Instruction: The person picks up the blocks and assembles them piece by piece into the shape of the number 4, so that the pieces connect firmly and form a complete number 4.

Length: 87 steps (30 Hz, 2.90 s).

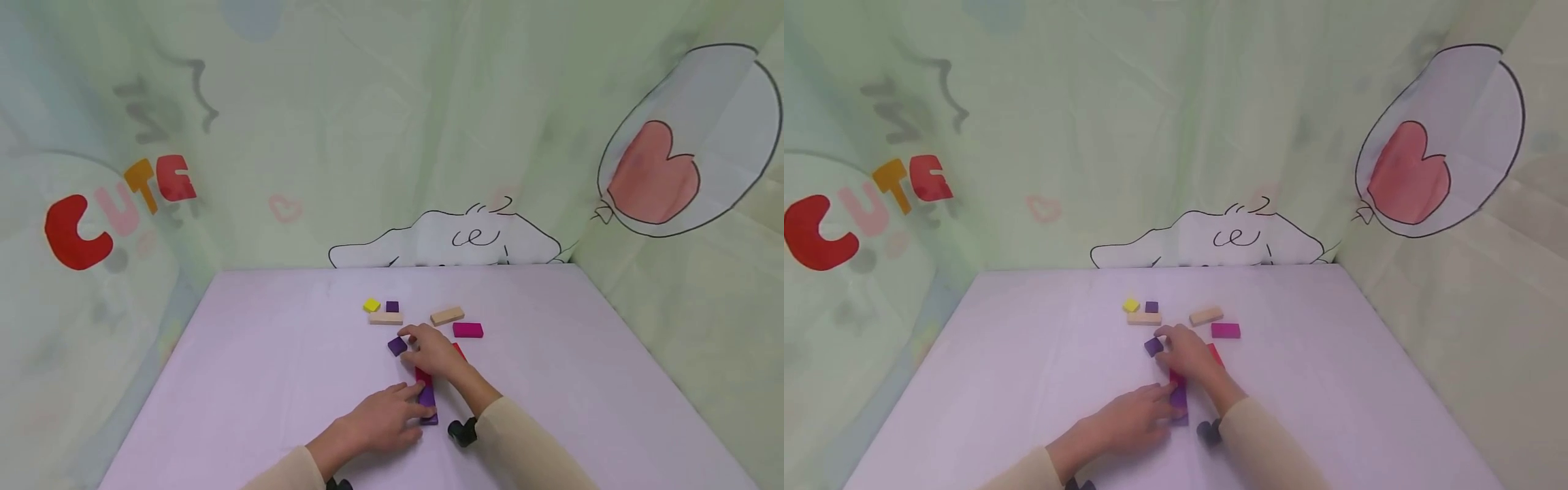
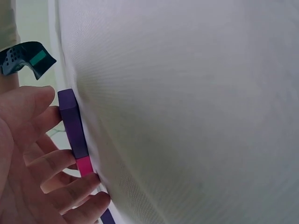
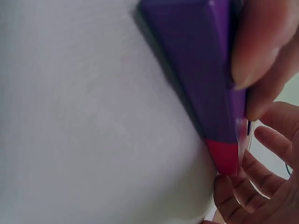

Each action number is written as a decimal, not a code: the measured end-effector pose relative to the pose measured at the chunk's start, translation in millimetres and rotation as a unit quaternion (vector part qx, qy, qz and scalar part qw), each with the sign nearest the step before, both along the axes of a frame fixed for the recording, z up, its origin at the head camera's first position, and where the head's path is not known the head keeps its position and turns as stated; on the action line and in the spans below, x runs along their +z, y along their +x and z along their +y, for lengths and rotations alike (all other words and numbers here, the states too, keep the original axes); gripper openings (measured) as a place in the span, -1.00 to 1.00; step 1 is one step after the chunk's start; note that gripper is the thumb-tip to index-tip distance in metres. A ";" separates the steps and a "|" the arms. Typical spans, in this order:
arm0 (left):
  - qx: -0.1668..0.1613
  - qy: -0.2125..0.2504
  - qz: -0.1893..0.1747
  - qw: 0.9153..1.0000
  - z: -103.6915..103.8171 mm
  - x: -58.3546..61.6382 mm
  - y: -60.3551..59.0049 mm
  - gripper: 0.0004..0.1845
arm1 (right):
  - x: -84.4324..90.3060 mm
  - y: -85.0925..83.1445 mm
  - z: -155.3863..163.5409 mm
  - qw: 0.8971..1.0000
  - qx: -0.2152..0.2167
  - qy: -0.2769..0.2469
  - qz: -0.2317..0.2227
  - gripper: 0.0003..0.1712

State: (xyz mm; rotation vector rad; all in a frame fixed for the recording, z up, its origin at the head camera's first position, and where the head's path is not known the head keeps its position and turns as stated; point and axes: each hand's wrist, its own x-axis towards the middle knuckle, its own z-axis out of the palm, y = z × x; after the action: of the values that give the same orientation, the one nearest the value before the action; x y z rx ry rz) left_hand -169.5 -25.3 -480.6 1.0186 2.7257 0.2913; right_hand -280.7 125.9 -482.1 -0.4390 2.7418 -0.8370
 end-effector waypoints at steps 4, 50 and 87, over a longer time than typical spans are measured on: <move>-0.003 0.010 0.008 1.000 -2.2 -3.1 1.3 -0.55 | -2.1 -0.1 -3.9 1.000 0.003 0.005 0.004 -0.52; -0.010 0.006 0.025 1.000 -1.4 -0.3 2.9 -0.57 | -1.0 -3.2 -6.4 0.999 0.005 0.041 0.011 -0.63; 0.011 0.012 0.011 1.000 1.0 -1.0 1.8 -0.57 | 10.8 2.8 6.2 1.000 -0.029 0.009 0.002 -0.63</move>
State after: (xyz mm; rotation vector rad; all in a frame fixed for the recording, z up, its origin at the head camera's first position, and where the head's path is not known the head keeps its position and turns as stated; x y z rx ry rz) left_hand -167.7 -24.3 -481.6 1.0055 2.7615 0.3176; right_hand -277.8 132.1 -471.3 -0.3592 2.7757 -0.8255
